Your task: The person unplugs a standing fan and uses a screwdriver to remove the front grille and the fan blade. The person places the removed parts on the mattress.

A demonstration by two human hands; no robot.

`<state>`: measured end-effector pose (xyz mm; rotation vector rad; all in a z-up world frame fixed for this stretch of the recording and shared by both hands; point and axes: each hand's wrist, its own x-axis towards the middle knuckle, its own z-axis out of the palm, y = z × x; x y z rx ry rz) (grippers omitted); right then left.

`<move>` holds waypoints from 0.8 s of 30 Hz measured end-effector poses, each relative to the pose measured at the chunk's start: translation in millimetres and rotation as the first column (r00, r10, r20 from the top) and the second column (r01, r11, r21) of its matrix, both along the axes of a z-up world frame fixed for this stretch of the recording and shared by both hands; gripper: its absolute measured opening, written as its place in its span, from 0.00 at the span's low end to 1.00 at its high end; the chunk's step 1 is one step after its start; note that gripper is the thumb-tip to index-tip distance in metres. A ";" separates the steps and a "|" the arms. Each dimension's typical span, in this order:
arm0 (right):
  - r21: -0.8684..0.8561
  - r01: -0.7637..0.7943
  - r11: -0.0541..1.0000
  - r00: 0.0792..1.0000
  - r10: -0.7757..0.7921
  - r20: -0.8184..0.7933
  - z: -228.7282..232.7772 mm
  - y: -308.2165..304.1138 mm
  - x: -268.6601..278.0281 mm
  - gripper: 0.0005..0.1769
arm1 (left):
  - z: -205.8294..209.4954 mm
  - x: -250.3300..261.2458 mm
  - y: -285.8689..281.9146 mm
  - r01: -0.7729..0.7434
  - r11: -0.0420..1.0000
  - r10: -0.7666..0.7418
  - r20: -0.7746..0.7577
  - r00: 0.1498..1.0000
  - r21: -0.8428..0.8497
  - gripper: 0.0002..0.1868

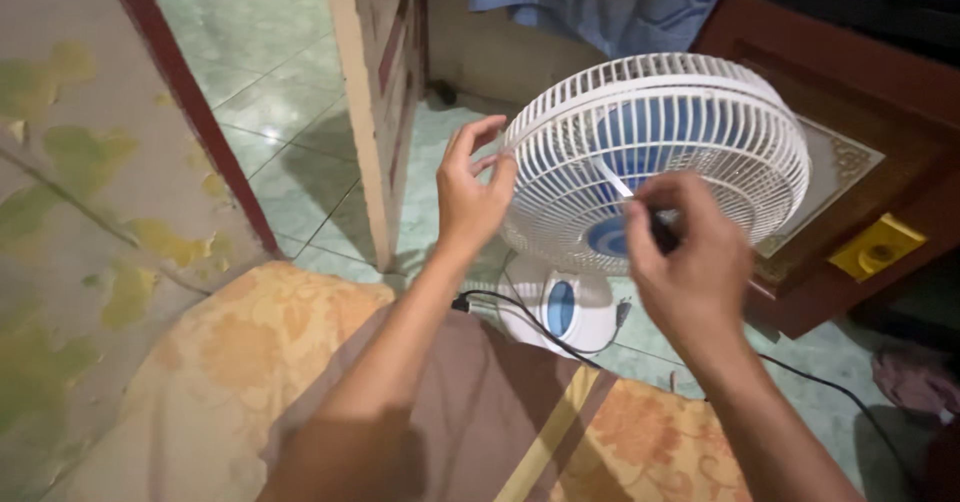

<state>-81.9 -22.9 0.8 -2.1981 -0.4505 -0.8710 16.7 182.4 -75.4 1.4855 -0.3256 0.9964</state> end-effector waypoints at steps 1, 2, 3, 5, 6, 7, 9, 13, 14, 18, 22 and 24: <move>0.016 -0.012 1.000 0.996 0.013 -0.086 -2.1 9.5 1.0 0.08 | -2.4 1.9 2.7 -0.002 1.000 0.002 -0.033 0.999 0.009 0.16; 0.032 -0.022 0.999 0.985 0.028 -0.171 -4.7 16.6 1.5 0.08 | -4.0 3.0 5.4 -0.003 1.000 0.004 -0.066 0.998 0.018 0.13; 0.052 -0.055 0.997 0.980 0.064 -0.186 -8.1 22.4 1.4 0.10 | -4.7 3.3 7.6 -0.002 1.000 0.005 -0.100 0.995 0.028 0.10; 0.094 -0.118 0.988 0.967 0.136 -0.214 -15.6 33.2 3.2 0.14 | -3.5 1.7 13.3 0.072 0.997 -0.069 -0.120 0.990 0.018 0.09; 0.115 -0.178 0.977 0.968 0.195 -0.156 -18.7 37.0 5.1 0.16 | -2.3 -0.2 15.6 0.109 0.994 -0.106 -0.131 0.986 0.012 0.08; 0.133 -0.239 0.962 0.963 0.252 -0.098 -21.8 40.4 7.1 0.17 | -1.4 -2.8 17.2 0.107 0.994 -0.101 -0.154 0.983 0.035 0.08; 0.137 -0.277 0.951 0.956 0.287 -0.066 -25.8 43.5 9.3 0.19 | 0.9 -8.0 20.1 0.105 0.991 -0.087 -0.199 0.976 0.081 0.08; 0.109 -0.204 0.973 0.961 0.221 -0.169 -28.4 49.3 10.2 0.23 | 2.6 -11.0 24.3 0.148 0.982 -0.123 -0.201 0.972 0.118 0.08; 0.105 -0.189 0.976 0.959 0.207 -0.196 -29.2 51.1 9.6 0.24 | 1.1 -9.4 26.0 0.174 0.978 -0.153 -0.180 0.972 0.111 0.07; 0.057 -0.247 0.967 0.968 0.249 -0.019 -35.1 59.9 9.1 0.28 | -15.9 5.7 34.1 0.320 0.947 -0.313 -0.153 0.937 0.016 0.09; 0.231 -0.228 0.946 0.955 0.264 -0.138 -42.0 68.1 5.0 0.26 | -40.7 19.8 43.4 0.340 0.941 -0.331 -0.223 0.917 -0.002 0.14; 0.250 -0.195 0.948 0.951 0.246 -0.189 -46.8 73.7 3.1 0.24 | -52.4 24.5 45.3 0.404 0.912 -0.410 -0.242 0.880 -0.077 0.13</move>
